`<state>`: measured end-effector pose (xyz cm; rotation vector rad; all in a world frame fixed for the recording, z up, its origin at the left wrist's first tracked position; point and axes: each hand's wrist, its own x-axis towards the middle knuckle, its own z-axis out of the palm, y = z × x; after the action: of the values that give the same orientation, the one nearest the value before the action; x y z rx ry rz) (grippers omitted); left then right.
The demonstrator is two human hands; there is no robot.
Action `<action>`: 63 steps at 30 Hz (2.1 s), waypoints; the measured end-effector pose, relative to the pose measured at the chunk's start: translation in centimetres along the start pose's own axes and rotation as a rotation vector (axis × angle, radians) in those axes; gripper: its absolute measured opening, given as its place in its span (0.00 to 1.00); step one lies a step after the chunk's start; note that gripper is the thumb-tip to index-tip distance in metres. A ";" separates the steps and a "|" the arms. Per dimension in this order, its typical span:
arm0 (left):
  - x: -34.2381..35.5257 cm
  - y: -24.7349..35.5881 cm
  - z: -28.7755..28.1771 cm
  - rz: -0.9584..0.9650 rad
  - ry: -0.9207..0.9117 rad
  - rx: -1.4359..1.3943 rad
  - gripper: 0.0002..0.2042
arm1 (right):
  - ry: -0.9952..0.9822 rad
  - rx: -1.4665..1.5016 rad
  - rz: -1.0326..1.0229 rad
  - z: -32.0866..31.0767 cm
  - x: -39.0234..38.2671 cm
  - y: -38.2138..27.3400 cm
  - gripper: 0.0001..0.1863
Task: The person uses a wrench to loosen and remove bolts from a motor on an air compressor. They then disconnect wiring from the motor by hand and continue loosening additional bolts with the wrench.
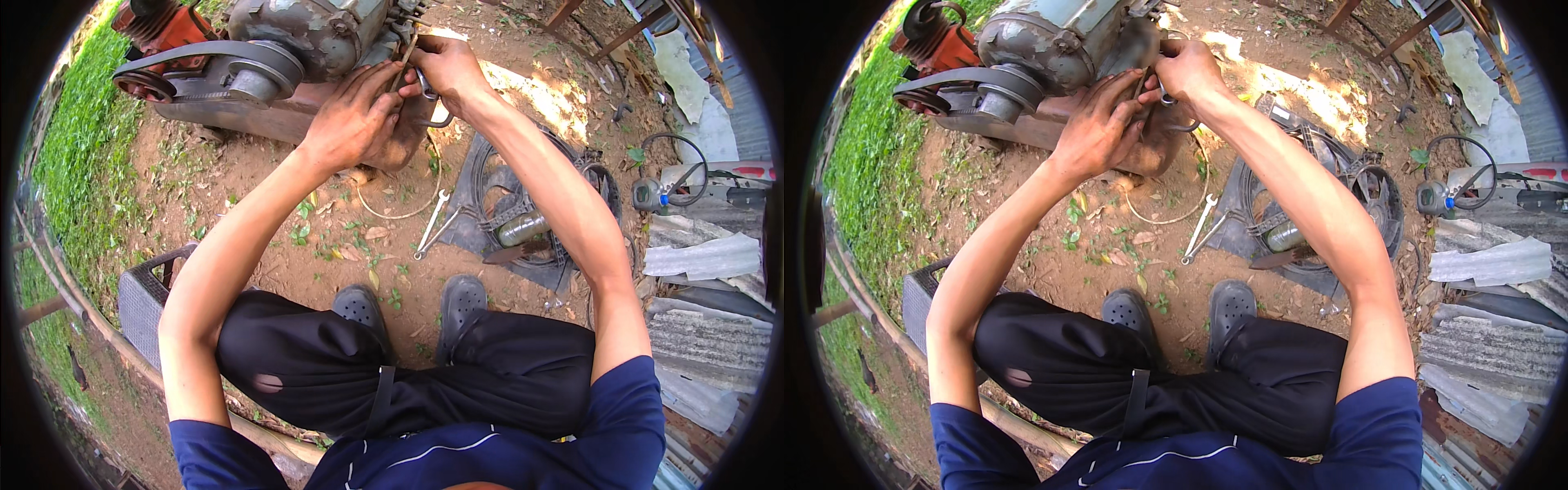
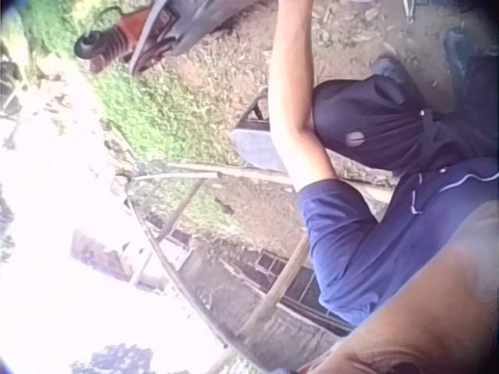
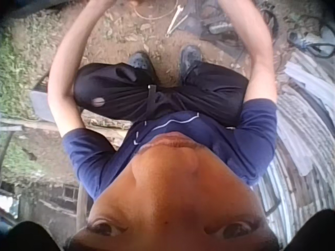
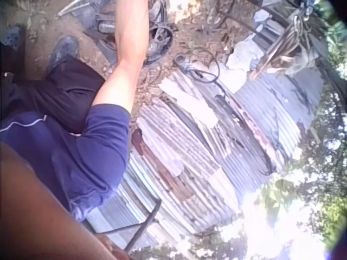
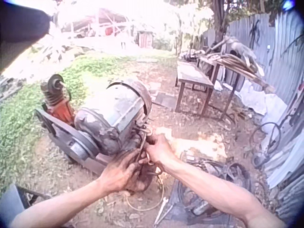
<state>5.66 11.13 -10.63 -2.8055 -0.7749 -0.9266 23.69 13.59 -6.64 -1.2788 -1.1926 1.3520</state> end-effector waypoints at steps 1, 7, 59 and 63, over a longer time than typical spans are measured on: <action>0.0 0.1 -0.2 -0.011 -0.005 -0.016 0.15 | 0.012 -0.021 0.009 0.0 -0.1 0.0 0.14; 0.1 0.3 -0.9 -0.037 -0.034 -0.038 0.15 | -0.043 -0.284 -0.002 -0.7 -0.6 -0.3 0.14; 2.5 0.7 3.0 -0.254 0.041 0.209 0.17 | 0.270 -1.618 -0.310 1.6 -1.0 1.1 0.10; 2.3 0.6 2.7 -0.206 0.032 0.260 0.14 | 0.241 -1.576 -0.331 1.6 -1.2 1.1 0.10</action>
<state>8.96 12.29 -11.47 -2.5161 -1.1092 -0.8265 22.20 12.14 -7.54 -1.9726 -2.2288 -0.2586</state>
